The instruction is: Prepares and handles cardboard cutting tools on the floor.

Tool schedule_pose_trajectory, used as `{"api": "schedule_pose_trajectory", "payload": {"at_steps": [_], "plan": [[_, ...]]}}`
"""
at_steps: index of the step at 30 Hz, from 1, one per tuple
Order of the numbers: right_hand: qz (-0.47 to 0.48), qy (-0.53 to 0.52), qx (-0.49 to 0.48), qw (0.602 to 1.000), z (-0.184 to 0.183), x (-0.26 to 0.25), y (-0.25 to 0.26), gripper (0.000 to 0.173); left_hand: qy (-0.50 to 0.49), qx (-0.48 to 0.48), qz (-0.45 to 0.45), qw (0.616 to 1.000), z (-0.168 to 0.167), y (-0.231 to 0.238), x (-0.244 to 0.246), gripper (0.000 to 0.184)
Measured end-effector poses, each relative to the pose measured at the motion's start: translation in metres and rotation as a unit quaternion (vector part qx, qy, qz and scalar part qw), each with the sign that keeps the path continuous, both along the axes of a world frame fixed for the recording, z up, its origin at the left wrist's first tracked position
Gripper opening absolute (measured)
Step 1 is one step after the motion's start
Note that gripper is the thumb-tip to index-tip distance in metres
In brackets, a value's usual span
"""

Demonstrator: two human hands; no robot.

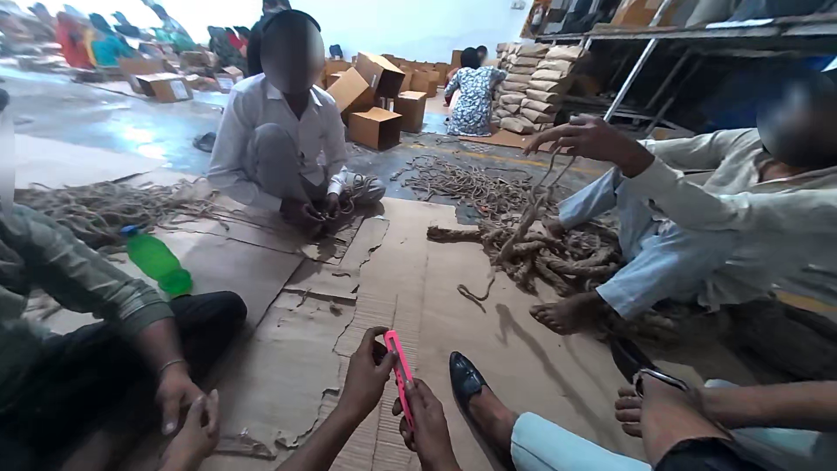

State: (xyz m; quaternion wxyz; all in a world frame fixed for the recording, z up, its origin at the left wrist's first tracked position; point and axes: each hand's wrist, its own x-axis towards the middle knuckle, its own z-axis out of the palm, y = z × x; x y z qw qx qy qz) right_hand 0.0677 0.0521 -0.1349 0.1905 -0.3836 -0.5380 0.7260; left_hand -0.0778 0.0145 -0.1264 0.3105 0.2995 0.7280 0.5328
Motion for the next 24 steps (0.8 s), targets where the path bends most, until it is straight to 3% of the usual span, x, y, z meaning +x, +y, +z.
{"api": "schedule_pose_trajectory", "payload": {"at_steps": [24], "plan": [[0.007, 0.011, -0.015, 1.0, -0.0002, 0.003, 0.005, 0.032, 0.008, 0.01, 0.018, 1.0, -0.0045, 0.0034, 0.0046, 0.048]]}}
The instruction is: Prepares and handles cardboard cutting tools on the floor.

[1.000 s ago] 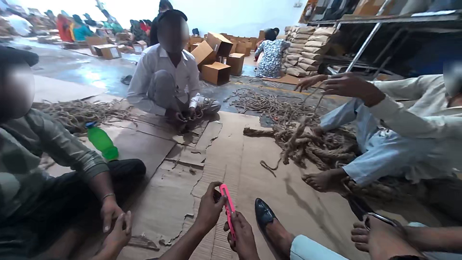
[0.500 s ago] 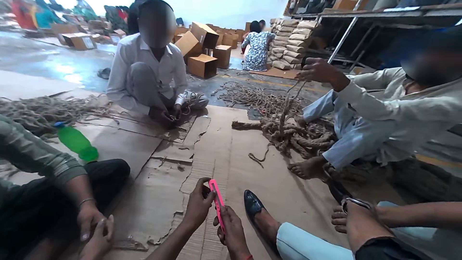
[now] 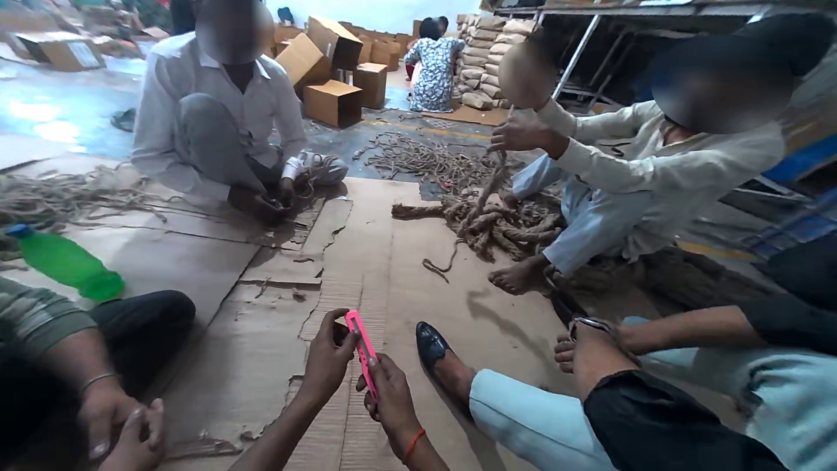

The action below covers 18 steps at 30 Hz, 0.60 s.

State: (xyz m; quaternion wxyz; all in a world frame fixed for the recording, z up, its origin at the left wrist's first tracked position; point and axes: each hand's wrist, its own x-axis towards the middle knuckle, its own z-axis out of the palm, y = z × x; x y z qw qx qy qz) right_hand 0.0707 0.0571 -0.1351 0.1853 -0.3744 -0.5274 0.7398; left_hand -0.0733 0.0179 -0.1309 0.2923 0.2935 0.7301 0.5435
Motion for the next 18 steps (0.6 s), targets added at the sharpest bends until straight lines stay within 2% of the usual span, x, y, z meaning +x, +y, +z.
{"api": "schedule_pose_trajectory", "payload": {"at_steps": [9, 14, 18], "plan": [[-0.002, 0.01, -0.006, 1.0, 0.0, -0.002, -0.0017, 0.033, -0.015, 0.021, 0.017, 1.0, 0.0034, -0.003, -0.0002, 0.046], [0.014, -0.007, -0.017, 1.0, 0.0017, -0.0043, -0.0044, 0.034, -0.014, 0.033, 0.012, 0.999, 0.0, -0.0037, 0.0001, 0.023], [0.013, -0.029, -0.032, 0.999, 0.0047, -0.0048, -0.0071, 0.031, 0.013, 0.003, -0.027, 1.0, 0.0029, -0.0032, 0.0037, 0.015]]}}
